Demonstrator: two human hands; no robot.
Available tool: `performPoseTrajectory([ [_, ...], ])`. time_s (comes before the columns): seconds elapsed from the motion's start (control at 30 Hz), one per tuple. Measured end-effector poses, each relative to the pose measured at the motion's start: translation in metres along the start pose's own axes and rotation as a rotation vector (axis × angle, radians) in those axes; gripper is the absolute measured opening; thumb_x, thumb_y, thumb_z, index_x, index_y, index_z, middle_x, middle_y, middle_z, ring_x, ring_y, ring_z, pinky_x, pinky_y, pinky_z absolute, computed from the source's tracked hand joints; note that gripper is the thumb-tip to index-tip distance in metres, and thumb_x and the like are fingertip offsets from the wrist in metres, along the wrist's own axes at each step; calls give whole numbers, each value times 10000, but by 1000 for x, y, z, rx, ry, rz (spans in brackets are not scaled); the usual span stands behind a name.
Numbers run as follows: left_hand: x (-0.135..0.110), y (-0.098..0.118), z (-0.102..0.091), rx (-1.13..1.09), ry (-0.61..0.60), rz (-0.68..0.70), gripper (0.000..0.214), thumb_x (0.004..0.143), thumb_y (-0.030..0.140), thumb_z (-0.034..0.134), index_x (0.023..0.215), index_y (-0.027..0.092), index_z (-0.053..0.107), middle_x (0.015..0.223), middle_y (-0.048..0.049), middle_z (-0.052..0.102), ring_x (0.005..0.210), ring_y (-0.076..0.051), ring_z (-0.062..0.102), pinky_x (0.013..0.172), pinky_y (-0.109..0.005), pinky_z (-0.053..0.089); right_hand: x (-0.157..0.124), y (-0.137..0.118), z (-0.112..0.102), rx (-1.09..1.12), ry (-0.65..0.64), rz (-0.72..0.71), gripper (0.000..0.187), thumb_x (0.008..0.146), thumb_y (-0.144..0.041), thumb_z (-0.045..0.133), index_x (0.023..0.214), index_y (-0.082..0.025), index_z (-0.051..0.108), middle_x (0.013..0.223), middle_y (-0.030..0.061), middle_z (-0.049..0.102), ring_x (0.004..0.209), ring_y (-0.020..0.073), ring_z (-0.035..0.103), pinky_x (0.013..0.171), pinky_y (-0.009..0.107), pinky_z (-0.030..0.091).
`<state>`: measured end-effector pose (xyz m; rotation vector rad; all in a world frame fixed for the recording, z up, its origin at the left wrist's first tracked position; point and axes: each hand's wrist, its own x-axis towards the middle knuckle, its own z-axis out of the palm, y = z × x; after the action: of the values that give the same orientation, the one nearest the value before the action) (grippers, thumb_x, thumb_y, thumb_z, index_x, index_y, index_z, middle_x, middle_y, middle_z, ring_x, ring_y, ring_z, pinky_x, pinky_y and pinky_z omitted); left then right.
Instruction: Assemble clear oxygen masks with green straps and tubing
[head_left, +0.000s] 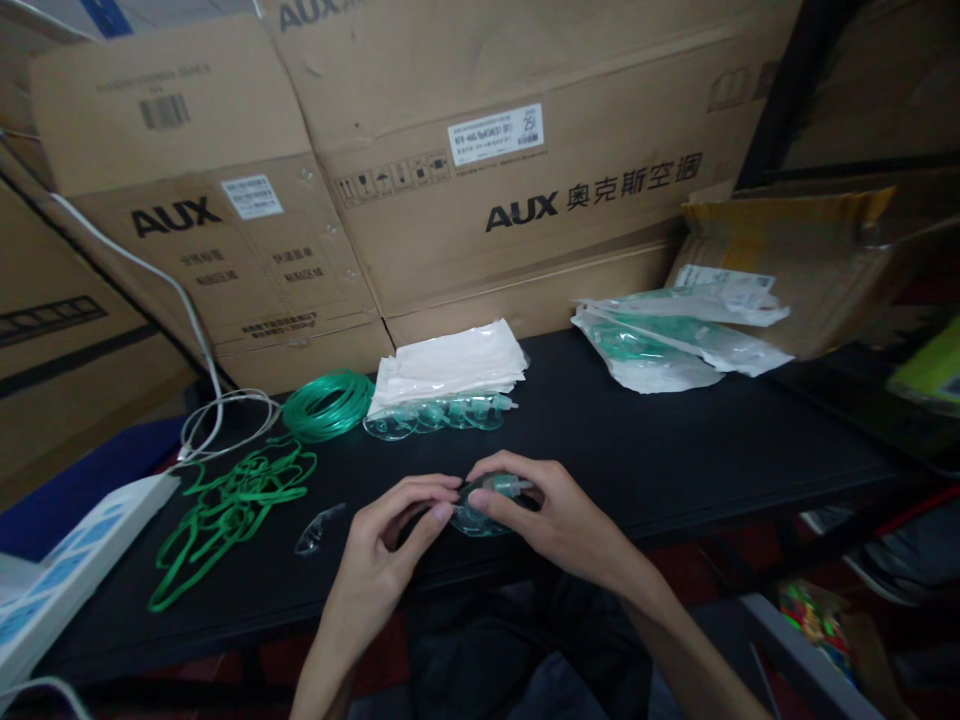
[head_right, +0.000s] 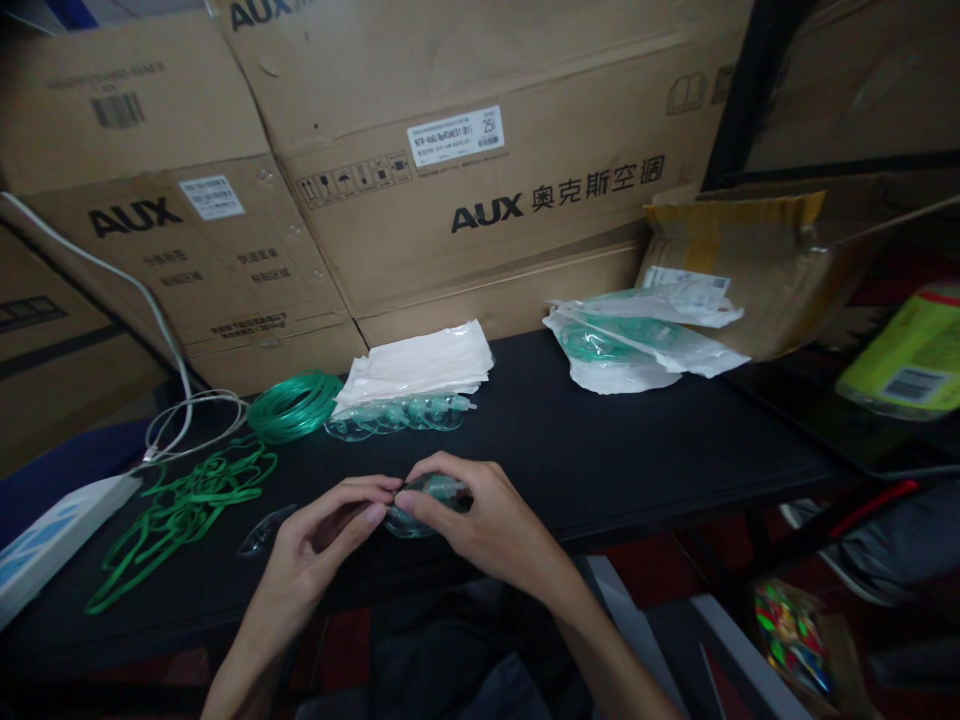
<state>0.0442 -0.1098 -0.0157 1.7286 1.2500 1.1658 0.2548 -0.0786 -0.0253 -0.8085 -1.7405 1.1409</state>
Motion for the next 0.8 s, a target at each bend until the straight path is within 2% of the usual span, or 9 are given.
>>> performPoseTrajectory([
  [0.37,1,-5,4,54,21,25,177,899,339,702,969,208,798,1163,-82,766,1114,-248,708,1022,-350,551,0,2,0,-7,6,18,281,937,-443,654,1066,-208,740,1056,28,765,993,200,694,857,272,513],
  [0.57,1,-7,5,6,48,-29,261,860,351,749,1081,215,780,1154,-61,777,1097,-236,724,1004,-332,577,0,1,0,-3,9,-2,234,933,-389,675,1070,-208,734,1048,17,765,986,185,693,855,250,500],
  [0.8,1,-5,6,-62,76,-12,237,831,338,779,1033,215,790,1140,-52,780,1073,-218,735,980,-296,594,-1,1,-1,18,-8,12,258,940,-406,669,1103,-213,721,1087,18,758,1037,191,689,881,253,502],
])
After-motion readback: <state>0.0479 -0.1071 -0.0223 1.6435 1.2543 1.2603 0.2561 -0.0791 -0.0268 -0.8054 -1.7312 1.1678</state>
